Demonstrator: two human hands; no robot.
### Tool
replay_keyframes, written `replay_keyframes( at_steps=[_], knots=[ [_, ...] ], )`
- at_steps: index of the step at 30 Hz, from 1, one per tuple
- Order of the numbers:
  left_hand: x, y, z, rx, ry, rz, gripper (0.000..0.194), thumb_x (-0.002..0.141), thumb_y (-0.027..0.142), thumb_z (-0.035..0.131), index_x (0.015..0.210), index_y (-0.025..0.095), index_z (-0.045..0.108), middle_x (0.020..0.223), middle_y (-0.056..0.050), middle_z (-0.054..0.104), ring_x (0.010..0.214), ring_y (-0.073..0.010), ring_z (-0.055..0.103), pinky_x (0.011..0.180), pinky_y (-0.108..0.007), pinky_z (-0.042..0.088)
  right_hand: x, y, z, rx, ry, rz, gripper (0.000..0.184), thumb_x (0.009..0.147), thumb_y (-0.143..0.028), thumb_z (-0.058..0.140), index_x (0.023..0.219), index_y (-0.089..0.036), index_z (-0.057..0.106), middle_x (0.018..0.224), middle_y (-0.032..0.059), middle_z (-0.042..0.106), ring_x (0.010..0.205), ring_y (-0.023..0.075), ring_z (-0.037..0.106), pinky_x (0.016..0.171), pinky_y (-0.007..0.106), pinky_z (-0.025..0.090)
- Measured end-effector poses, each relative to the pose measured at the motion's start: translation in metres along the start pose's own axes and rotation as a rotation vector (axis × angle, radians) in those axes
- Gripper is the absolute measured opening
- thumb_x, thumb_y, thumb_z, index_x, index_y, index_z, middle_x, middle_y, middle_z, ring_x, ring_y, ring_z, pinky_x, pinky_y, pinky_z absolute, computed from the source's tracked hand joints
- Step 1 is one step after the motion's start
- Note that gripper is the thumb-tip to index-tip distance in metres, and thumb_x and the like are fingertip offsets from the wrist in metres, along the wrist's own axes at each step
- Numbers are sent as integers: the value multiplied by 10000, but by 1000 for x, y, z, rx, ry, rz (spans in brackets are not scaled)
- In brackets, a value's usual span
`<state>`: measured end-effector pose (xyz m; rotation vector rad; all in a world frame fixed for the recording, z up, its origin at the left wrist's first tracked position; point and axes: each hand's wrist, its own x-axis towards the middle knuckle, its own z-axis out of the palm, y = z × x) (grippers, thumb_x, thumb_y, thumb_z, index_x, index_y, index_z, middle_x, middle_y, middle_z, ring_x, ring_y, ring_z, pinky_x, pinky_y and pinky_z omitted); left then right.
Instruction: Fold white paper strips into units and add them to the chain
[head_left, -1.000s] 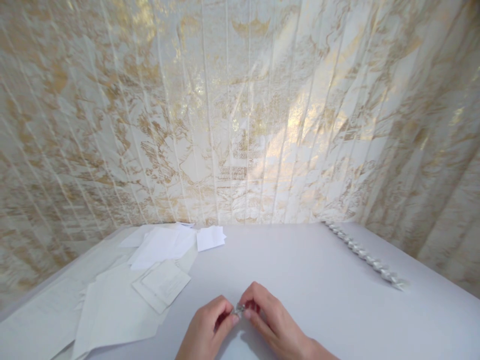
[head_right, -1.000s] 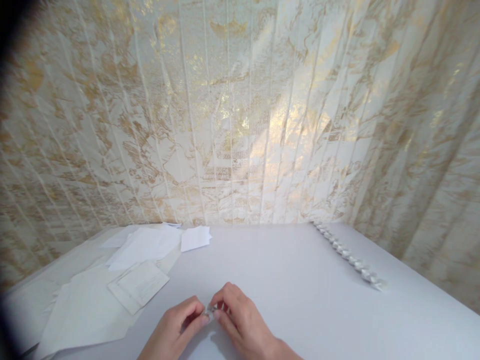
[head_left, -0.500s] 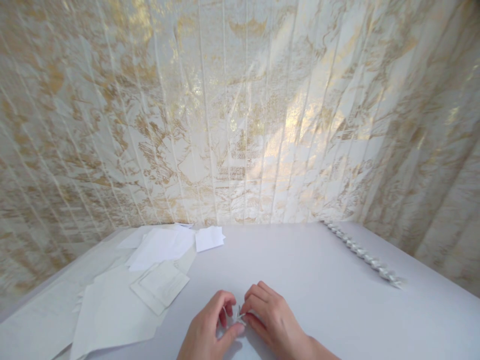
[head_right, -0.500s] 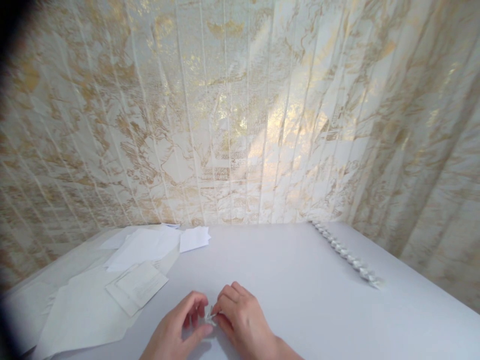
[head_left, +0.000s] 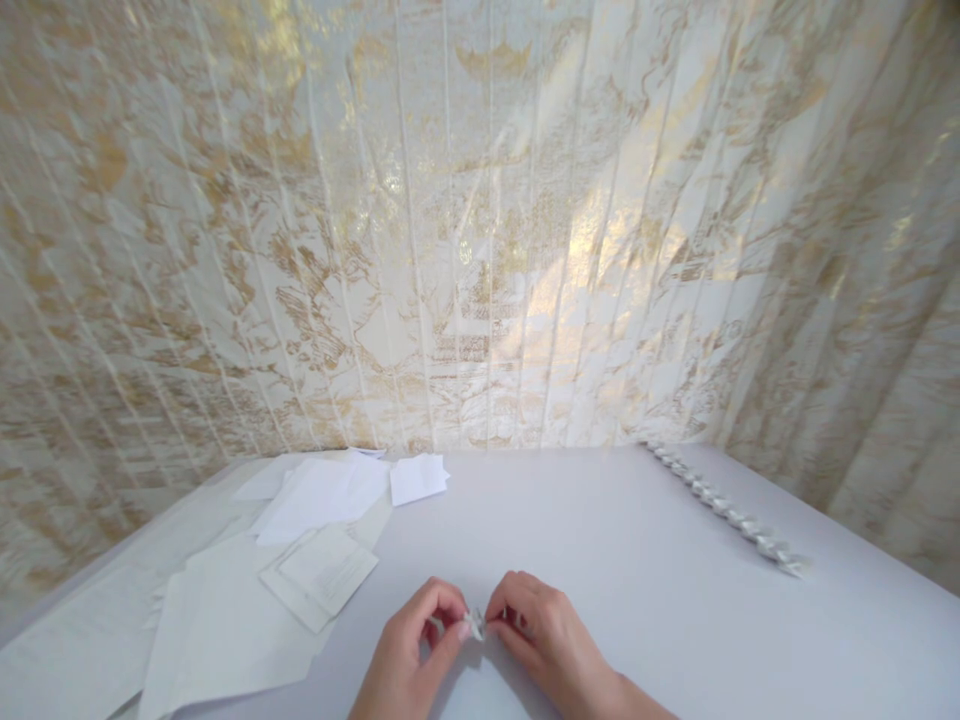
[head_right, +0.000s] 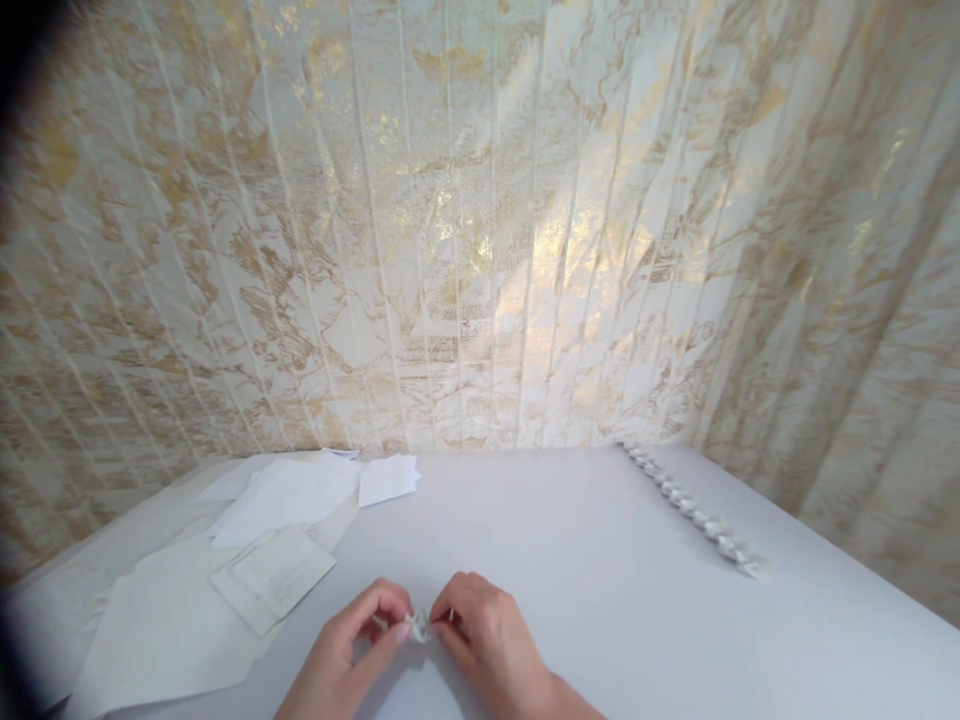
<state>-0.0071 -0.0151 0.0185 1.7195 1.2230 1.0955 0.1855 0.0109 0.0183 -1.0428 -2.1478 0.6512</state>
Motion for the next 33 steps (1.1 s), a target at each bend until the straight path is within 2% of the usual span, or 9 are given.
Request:
replay_keyframes(
  at_steps=[4,8,13,16,18,20,23,28,33],
  knots=[
    [0,-2,-1,-176,80,-71,296,864,500,610,821,207,627,851,-8,650,798,-188,599,750,-264,445,1,-3,-2,154,40,168,98,841,-125,563,780,-192,600,718,-13,596,658,145,531,643,243,402],
    [-1,-2,-1,-276,163,-122,340,821,544,657,814,204,636,799,1,656,786,-187,604,734,-257,450,0,-6,2,276,43,160,95,895,-219,506,815,-192,549,717,-18,565,647,138,505,621,237,402],
    [-6,-1,7,-228,245,-48,292,844,502,639,788,216,641,732,21,641,744,-176,604,731,-254,452,-2,-12,7,294,-23,163,132,811,-244,638,918,-182,591,789,-12,607,647,129,520,630,225,420],
    [-9,0,12,-202,263,-1,222,878,450,596,828,235,622,764,34,634,774,-168,617,754,-244,457,-2,-14,7,243,-12,215,43,799,-210,645,827,-178,637,715,-22,617,617,127,525,607,215,400],
    [-10,1,11,-142,239,34,173,873,405,602,939,247,627,831,34,642,779,-160,611,769,-245,464,-3,-14,6,211,4,222,68,817,-192,623,757,-175,650,661,-24,617,608,130,531,597,212,389],
    [-9,1,8,-20,132,81,163,864,361,619,979,251,651,873,24,652,788,-160,604,760,-244,461,-3,-12,4,179,4,194,101,820,-177,620,727,-175,658,653,-21,627,610,132,539,598,211,385],
    [-7,-2,0,179,-16,111,164,906,331,575,838,234,689,808,9,641,790,-166,615,729,-238,448,-4,-9,2,126,-21,120,130,842,-183,611,723,-179,662,675,-12,645,623,135,557,613,212,387],
    [-7,-4,-1,334,25,119,240,940,343,516,807,223,676,779,-1,642,788,-180,627,751,-257,442,-5,-11,2,51,-37,16,166,894,-219,565,738,-188,611,667,-5,616,623,142,552,618,223,383],
    [-7,2,4,224,-7,15,316,944,415,470,757,223,638,660,21,640,686,-176,616,689,-254,421,-5,-15,2,-26,-43,-19,177,913,-218,511,738,-200,533,707,3,551,661,155,523,628,237,376]
  ],
)
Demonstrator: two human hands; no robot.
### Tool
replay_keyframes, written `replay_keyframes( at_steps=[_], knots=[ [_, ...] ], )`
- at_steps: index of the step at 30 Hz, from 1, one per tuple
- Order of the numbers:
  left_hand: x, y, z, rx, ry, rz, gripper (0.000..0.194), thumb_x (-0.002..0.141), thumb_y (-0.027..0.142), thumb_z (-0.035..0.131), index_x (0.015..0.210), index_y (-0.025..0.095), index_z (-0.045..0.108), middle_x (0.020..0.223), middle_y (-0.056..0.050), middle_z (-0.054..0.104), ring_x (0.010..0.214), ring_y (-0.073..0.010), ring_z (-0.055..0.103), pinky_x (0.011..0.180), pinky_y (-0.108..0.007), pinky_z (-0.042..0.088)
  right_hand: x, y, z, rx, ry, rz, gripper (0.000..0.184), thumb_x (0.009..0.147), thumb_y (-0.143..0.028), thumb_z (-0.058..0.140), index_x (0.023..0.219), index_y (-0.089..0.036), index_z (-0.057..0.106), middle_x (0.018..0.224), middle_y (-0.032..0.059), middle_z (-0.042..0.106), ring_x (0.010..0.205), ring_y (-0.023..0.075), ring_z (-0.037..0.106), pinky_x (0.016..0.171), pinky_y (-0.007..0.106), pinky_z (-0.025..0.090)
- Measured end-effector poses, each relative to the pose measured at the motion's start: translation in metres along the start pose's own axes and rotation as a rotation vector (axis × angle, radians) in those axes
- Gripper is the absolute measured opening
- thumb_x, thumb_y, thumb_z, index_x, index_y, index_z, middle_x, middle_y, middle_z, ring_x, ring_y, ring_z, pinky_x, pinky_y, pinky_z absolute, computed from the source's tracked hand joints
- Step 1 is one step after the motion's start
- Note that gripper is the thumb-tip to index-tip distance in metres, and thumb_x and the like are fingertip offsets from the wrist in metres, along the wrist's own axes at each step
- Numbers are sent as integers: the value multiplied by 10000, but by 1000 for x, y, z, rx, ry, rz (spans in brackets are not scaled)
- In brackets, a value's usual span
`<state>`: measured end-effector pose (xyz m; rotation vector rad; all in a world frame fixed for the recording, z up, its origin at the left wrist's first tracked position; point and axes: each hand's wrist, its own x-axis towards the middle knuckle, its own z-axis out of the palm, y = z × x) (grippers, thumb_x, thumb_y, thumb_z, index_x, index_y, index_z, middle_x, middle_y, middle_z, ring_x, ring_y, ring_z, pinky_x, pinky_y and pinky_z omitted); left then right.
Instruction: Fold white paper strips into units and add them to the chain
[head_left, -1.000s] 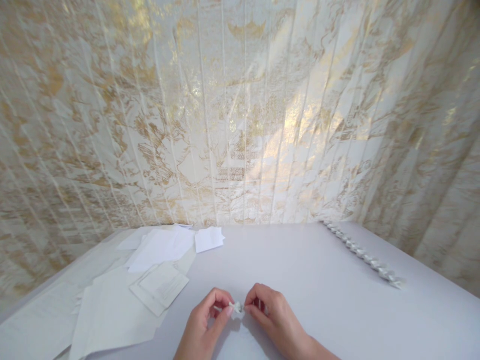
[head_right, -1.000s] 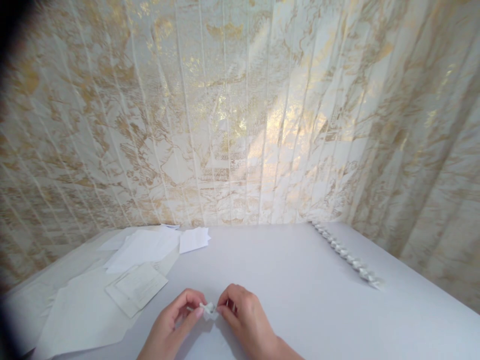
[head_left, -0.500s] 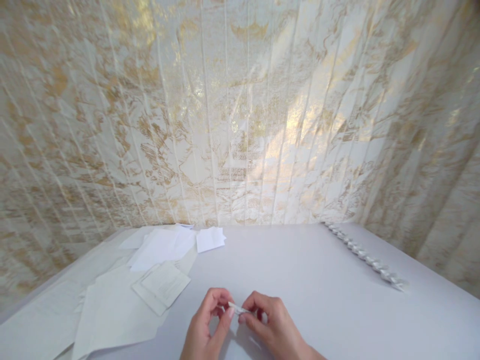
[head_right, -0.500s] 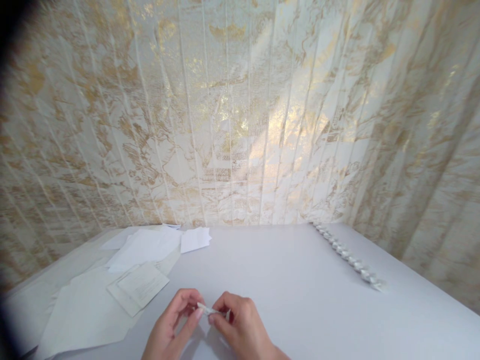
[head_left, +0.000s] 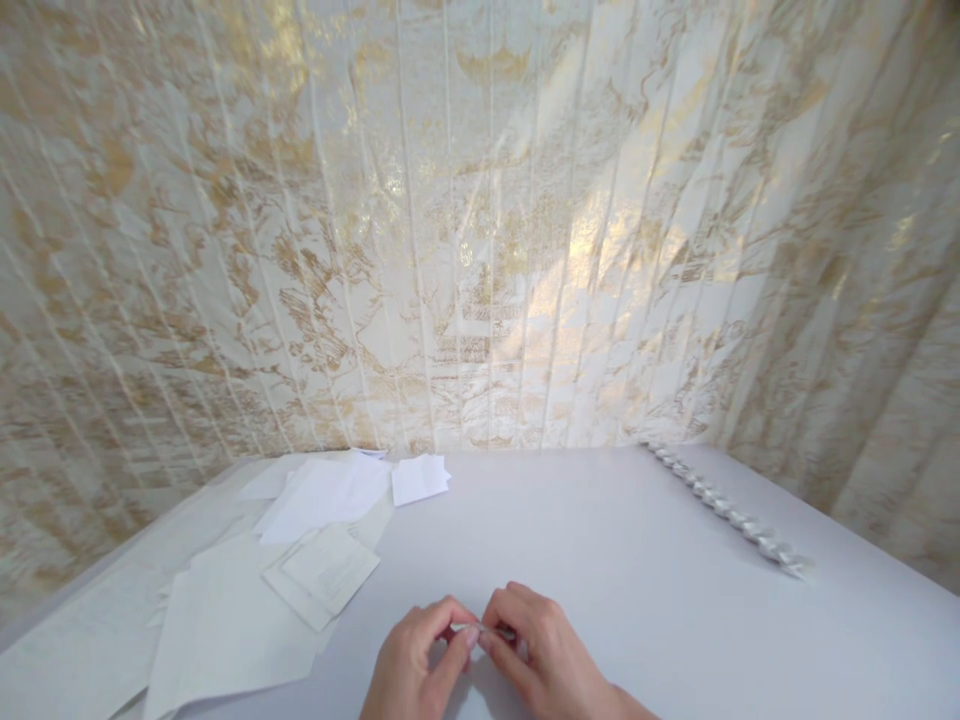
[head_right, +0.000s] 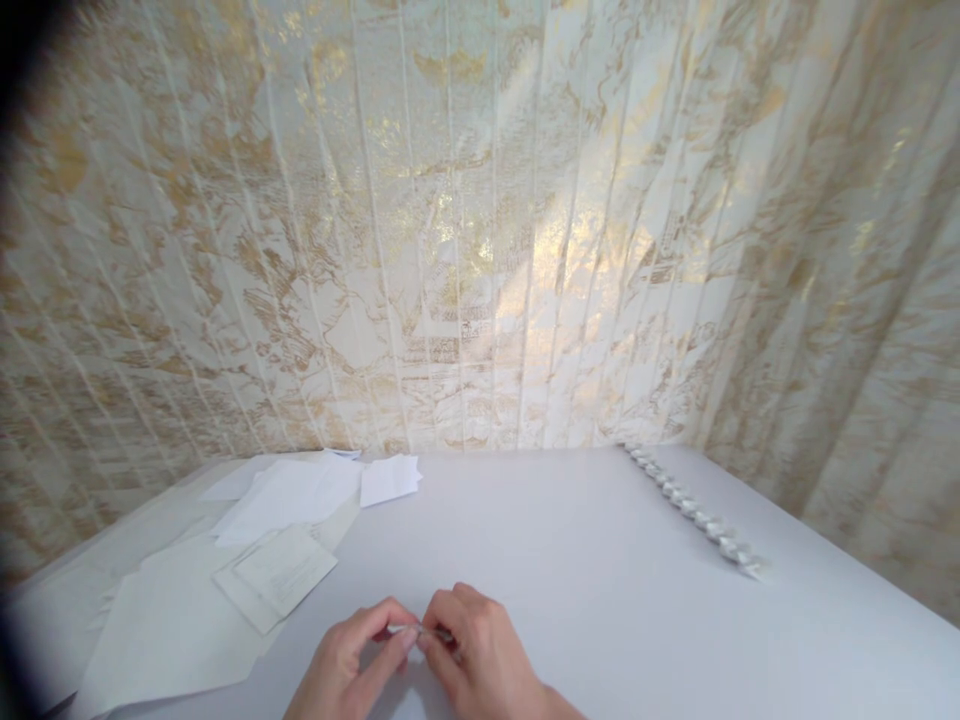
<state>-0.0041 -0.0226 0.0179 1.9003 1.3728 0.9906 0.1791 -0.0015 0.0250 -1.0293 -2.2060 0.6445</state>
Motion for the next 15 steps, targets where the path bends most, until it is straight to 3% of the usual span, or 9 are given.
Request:
replay_keyframes(
  at_steps=[3,7,15],
  knots=[
    [2,0,-1,-75,-27,-79,329,946,450,444,790,217,616,570,50,589,592,-159,580,618,-239,396,2,5,0,30,12,60,70,892,-182,512,828,-207,530,724,-17,527,657,147,492,631,238,364],
    [2,-3,-3,-48,-12,-96,291,934,437,454,852,217,627,606,47,607,617,-160,585,629,-233,400,4,13,1,217,42,188,27,897,-215,524,923,-208,520,639,-74,456,587,124,424,575,224,322],
    [0,-5,4,-59,-2,-71,327,929,500,451,916,228,633,705,18,673,682,-169,633,666,-228,440,5,11,5,265,55,239,49,838,-158,529,811,-192,553,613,-70,478,578,115,429,564,223,319]
  ],
)
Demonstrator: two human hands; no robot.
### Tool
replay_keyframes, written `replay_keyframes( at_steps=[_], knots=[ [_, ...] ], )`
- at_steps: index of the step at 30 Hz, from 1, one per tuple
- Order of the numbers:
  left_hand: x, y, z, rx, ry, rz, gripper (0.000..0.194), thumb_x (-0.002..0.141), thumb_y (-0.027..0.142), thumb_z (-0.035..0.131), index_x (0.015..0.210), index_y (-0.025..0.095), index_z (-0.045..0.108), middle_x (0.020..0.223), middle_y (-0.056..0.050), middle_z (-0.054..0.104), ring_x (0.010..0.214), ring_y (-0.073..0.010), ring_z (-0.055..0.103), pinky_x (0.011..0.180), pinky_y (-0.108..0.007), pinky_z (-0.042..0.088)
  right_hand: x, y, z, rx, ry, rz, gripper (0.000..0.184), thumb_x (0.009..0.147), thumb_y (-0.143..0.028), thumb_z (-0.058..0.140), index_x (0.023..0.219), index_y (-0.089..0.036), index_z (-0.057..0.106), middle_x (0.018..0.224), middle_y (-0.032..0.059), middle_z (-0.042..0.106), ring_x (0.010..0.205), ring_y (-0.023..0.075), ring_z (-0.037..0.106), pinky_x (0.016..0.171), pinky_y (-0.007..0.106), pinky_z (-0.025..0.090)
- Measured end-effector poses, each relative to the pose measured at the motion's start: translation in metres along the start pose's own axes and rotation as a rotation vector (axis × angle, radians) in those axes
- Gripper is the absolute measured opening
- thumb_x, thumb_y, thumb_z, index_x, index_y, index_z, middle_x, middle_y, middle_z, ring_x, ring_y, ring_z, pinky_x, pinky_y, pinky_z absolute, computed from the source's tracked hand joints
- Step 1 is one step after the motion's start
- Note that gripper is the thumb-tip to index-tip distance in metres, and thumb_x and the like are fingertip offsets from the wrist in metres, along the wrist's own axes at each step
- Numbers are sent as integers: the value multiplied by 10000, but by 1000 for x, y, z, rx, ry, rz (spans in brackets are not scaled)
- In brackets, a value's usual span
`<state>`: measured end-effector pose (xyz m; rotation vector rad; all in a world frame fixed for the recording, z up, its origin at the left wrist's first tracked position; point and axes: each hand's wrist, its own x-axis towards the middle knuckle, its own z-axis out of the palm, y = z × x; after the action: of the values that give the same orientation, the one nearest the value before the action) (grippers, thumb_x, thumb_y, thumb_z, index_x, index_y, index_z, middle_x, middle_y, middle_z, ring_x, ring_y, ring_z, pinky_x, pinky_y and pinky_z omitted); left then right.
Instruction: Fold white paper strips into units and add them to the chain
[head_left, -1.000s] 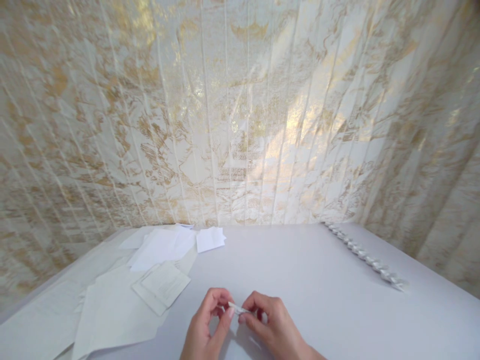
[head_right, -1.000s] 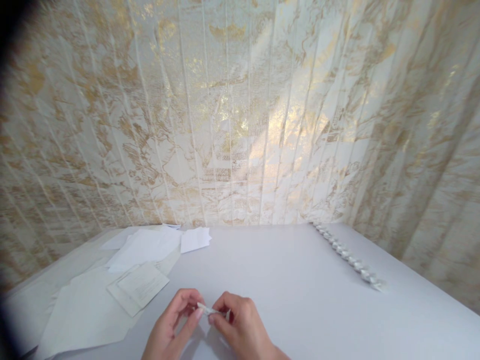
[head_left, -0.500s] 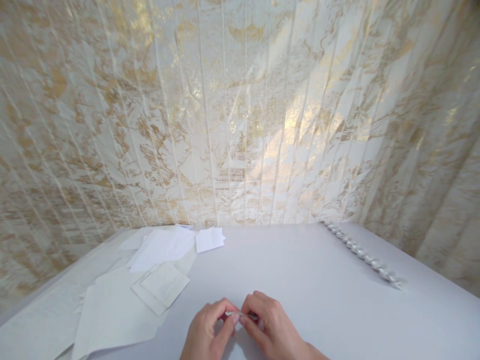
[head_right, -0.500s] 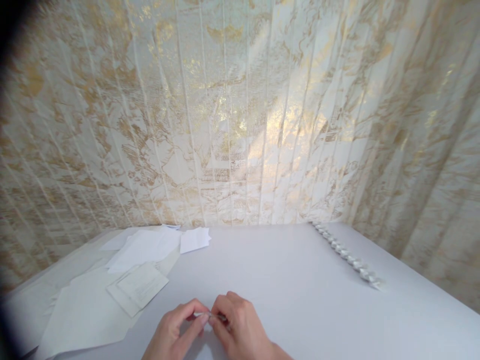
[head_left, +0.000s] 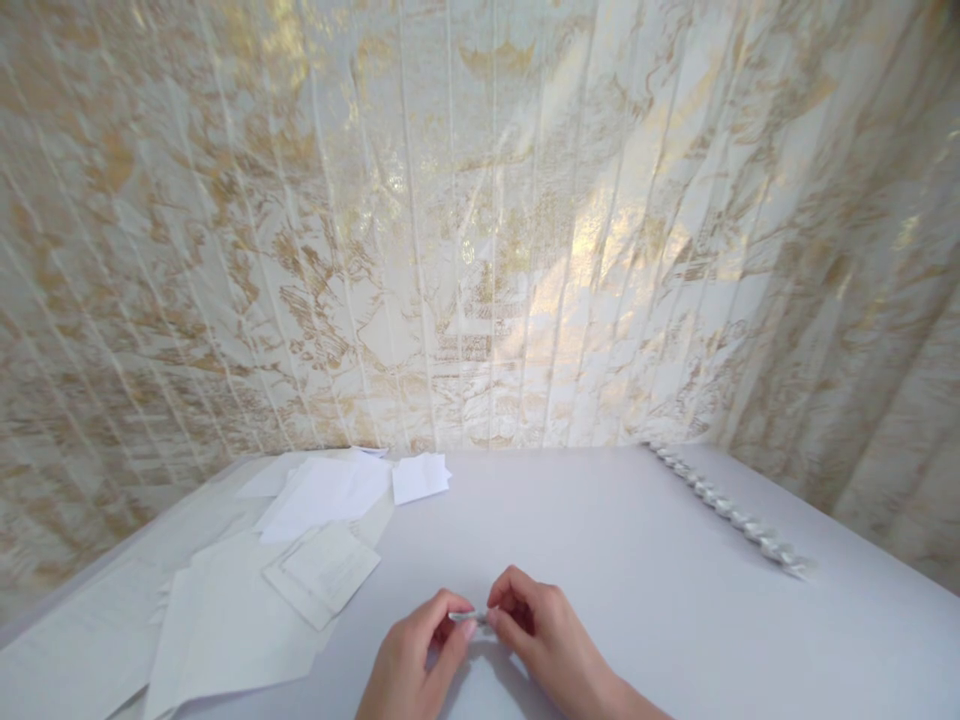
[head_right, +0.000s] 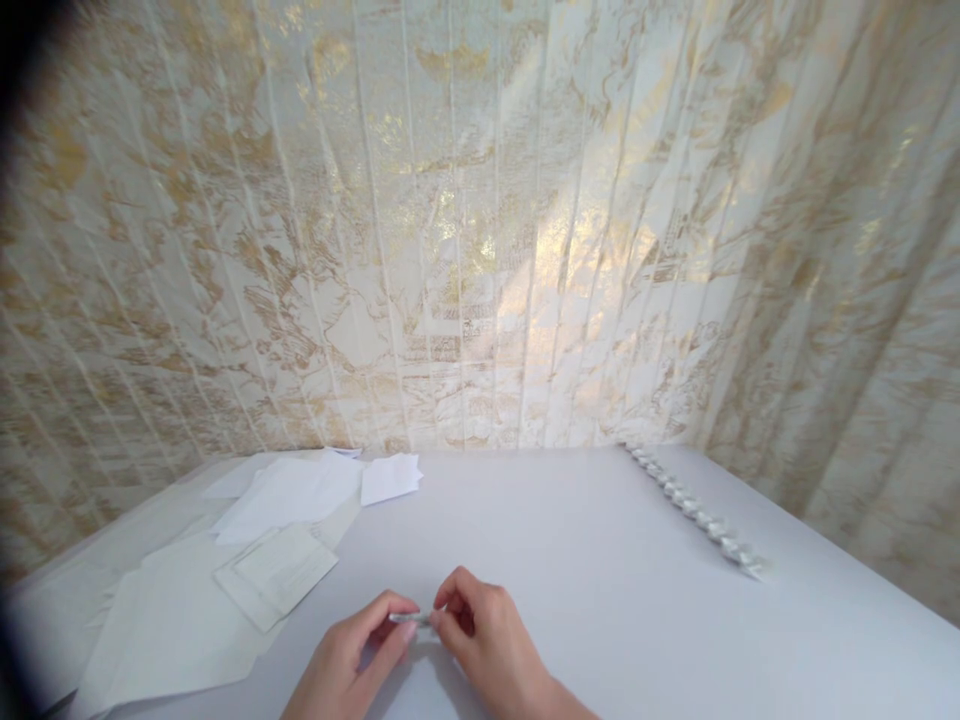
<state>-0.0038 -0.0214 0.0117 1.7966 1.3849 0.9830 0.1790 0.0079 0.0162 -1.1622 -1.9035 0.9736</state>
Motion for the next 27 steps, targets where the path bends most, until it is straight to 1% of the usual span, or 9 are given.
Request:
replay_keyframes(
  at_steps=[3,5,8,11,14,17,21,24,27],
  knots=[
    [1,2,-1,64,-1,11,369,950,490,379,902,222,628,680,21,618,647,-161,586,605,-226,408,0,-2,0,-1,22,-18,86,817,-124,511,849,-194,550,617,-75,472,569,111,429,563,218,328],
    [1,0,-1,122,10,9,328,942,440,378,900,220,618,658,32,572,618,-155,548,578,-230,381,0,-2,0,-9,28,-38,131,800,-96,490,867,-195,544,625,-75,475,569,110,437,567,214,339],
    [1,-6,3,199,33,22,220,915,330,373,923,234,572,622,62,485,584,-149,519,582,-230,372,-1,-1,2,-37,28,-68,188,775,-66,469,890,-194,544,638,-70,492,574,112,456,576,212,360],
    [0,-15,9,279,34,64,184,891,224,334,970,251,498,617,74,432,593,-156,540,602,-230,384,-3,-1,4,-88,23,-120,238,766,-53,458,927,-198,555,673,-56,527,593,117,481,598,215,382],
    [-1,-20,13,344,18,78,234,869,139,305,1019,254,444,654,59,476,656,-171,591,646,-238,409,-5,-4,4,-136,3,-167,249,775,-58,455,944,-209,559,722,-36,564,624,127,508,617,218,397],
    [-1,-21,14,398,18,64,285,848,78,301,1042,253,416,701,38,547,726,-181,626,674,-244,414,-6,-8,3,-180,-7,-181,264,764,-54,456,952,-211,554,733,-28,567,632,132,516,624,219,401],
    [-1,-19,15,491,13,74,308,830,50,363,1046,260,430,638,67,542,654,-184,612,613,-238,368,-5,-9,3,-203,-11,-176,302,750,-34,454,977,-205,555,727,-30,557,629,133,518,619,218,394],
    [-1,-22,18,462,13,78,322,822,38,382,1046,266,427,621,81,534,622,-176,597,608,-233,364,-5,-6,4,-195,-14,-192,311,745,-33,461,985,-205,557,722,-37,548,630,132,512,616,215,389],
    [-1,-24,21,384,31,84,323,842,47,351,1073,262,417,636,78,536,627,-170,595,623,-229,375,-5,-5,5,-180,-23,-200,331,736,-33,459,1003,-207,549,705,-51,524,611,126,493,605,210,383]
  ],
)
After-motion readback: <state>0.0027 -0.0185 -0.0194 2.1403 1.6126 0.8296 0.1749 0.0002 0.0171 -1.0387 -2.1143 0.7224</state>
